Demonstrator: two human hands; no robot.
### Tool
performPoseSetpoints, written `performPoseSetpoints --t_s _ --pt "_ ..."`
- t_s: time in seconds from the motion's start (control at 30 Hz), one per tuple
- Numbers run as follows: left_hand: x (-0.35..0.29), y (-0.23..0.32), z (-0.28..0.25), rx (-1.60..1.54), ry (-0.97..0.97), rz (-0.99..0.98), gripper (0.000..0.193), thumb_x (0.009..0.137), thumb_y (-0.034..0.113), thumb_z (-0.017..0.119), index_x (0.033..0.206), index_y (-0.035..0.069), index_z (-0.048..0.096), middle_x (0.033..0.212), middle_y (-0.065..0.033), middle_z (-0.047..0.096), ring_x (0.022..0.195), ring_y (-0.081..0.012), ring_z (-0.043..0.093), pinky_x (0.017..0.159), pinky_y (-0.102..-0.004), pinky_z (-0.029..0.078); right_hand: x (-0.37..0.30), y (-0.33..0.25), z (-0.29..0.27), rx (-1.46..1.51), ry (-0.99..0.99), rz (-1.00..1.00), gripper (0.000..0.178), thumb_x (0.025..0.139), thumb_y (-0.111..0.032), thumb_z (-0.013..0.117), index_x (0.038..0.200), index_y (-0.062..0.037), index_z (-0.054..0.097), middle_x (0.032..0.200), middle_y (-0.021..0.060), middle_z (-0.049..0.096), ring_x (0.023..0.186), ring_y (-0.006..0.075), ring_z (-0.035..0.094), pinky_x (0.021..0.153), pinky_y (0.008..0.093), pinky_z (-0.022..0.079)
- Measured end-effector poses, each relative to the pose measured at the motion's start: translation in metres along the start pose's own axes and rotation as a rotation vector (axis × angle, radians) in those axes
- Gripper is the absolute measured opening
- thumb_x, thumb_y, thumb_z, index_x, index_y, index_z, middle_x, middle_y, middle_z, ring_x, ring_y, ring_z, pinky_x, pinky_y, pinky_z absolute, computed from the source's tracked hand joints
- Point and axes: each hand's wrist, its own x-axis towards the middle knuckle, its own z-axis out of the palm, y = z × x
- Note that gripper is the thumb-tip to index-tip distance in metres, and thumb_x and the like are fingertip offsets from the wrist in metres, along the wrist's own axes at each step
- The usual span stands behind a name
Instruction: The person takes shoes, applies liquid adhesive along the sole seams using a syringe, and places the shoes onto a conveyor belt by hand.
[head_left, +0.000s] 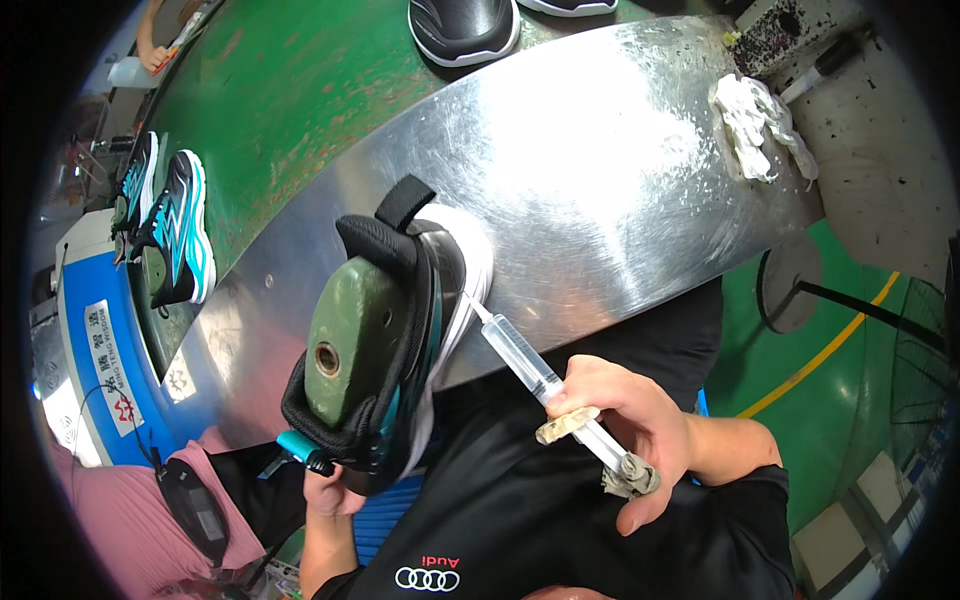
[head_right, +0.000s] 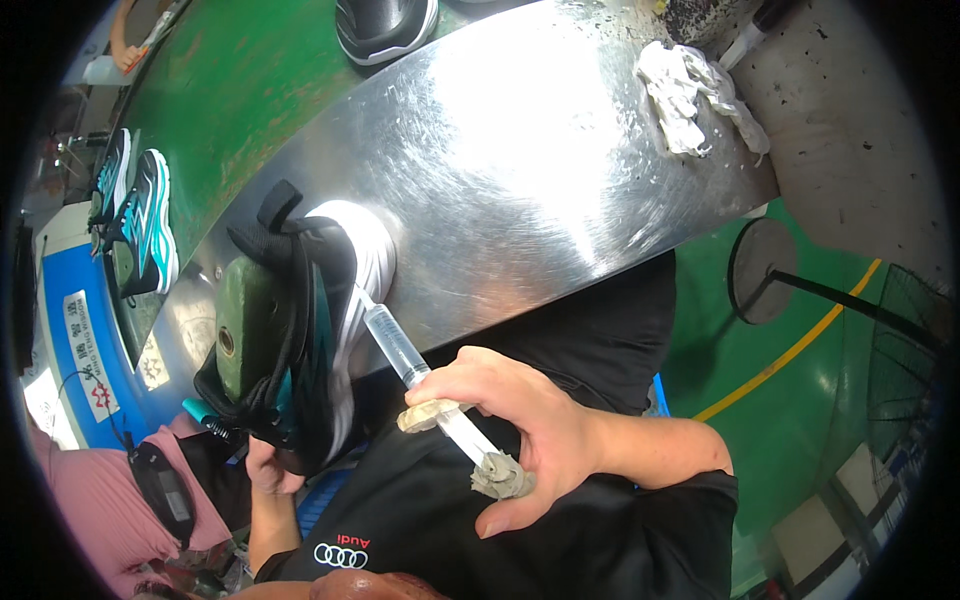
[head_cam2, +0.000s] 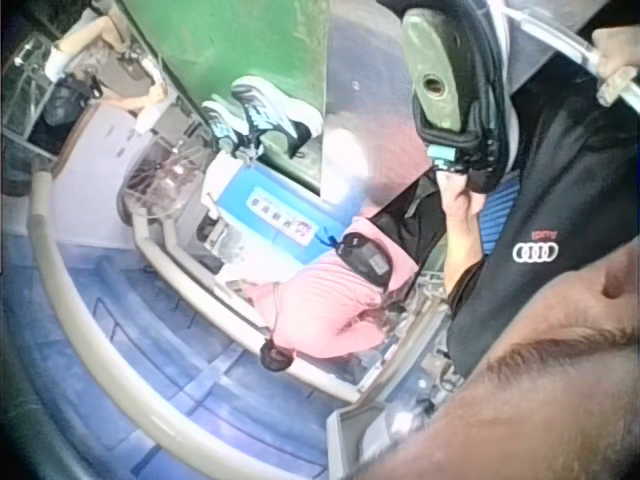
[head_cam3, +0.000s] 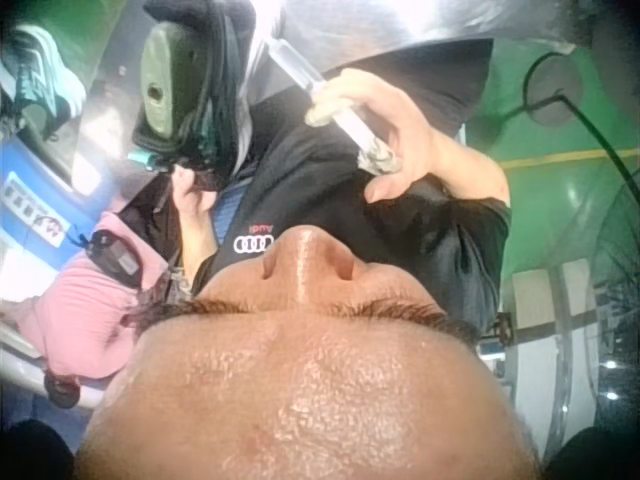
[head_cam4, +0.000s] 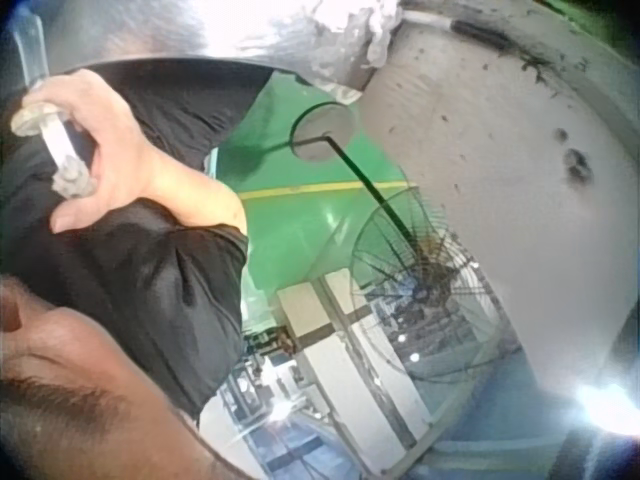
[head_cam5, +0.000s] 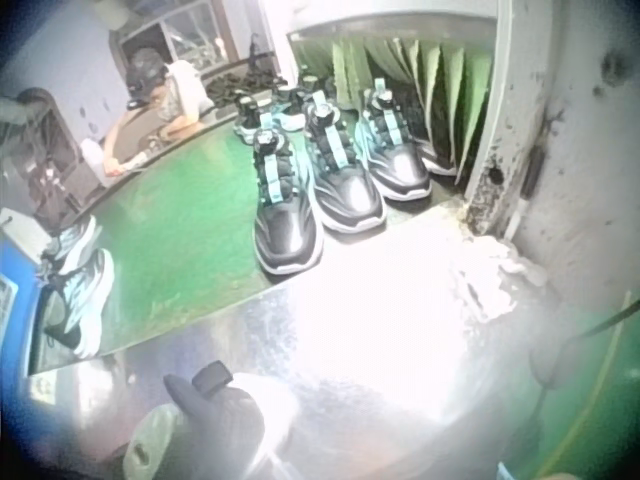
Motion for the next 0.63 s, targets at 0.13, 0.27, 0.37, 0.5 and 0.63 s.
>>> performPoseSetpoints --t_s 0.13,0.27,0.37,0.5,0.63 --pt "0.003 -0.014 0.018 -0.124 -0.138 -0.013 0.075 0.072 0.002 0.061 0.137 -0.003 0.024 0.130 -0.0218 0.044 0.118 -0.0353 0.047 0.099 -0.0488 0.039 0.002 -0.012 0.007 0.039 0.017 0.030 0.087 0.057 -0.047 0.080 0.120 0.0024 0.047 0.105 0.0112 0.058 0.081 0.0235 0.052 0.073 0.0329 0.041" --pt "0.013 -0.028 0.039 -0.175 -0.154 -0.103 0.081 0.068 0.001 0.063 0.138 -0.005 0.021 0.133 -0.0223 0.042 0.118 -0.0346 0.048 0.100 -0.0474 0.038 0.006 -0.022 0.010 -0.019 -0.036 0.068 0.086 0.056 -0.044 0.081 0.120 0.0021 0.047 0.105 0.0107 0.058 0.084 0.0240 0.053 0.073 0.0323 0.041" --pt "0.017 -0.035 0.055 -0.260 -0.194 -0.164 0.083 0.067 -0.001 0.060 0.139 -0.004 0.019 0.134 -0.0218 0.041 0.120 -0.0346 0.047 0.099 -0.0462 0.040 0.008 -0.032 0.010 0.002 -0.050 0.085 0.086 0.055 -0.043 0.082 0.120 0.0021 0.047 0.105 0.0105 0.058 0.084 0.0242 0.054 0.073 0.0321 0.040" --pt "0.030 -0.049 0.042 -0.465 -0.387 -0.348 0.081 0.066 -0.011 0.048 0.141 0.004 0.021 0.138 -0.0189 0.038 0.126 -0.0351 0.040 0.103 -0.0506 0.032 0.003 -0.053 0.012 0.036 -0.091 0.184 0.092 0.054 -0.049 0.083 0.117 0.0080 0.048 0.103 0.0132 0.055 0.080 0.0173 0.046 0.068 0.0265 0.037" --pt "0.045 -0.060 0.036 -0.492 -0.592 -0.411 0.082 0.067 -0.011 0.052 0.141 0.006 0.022 0.140 -0.0156 0.036 0.130 -0.0345 0.034 0.106 -0.0519 0.026 0.001 -0.078 0.006 -0.003 -0.166 0.267 0.090 0.060 -0.043 0.080 0.128 0.0018 0.042 0.115 0.0123 0.057 0.091 0.0246 0.056 0.077 0.0323 0.040"
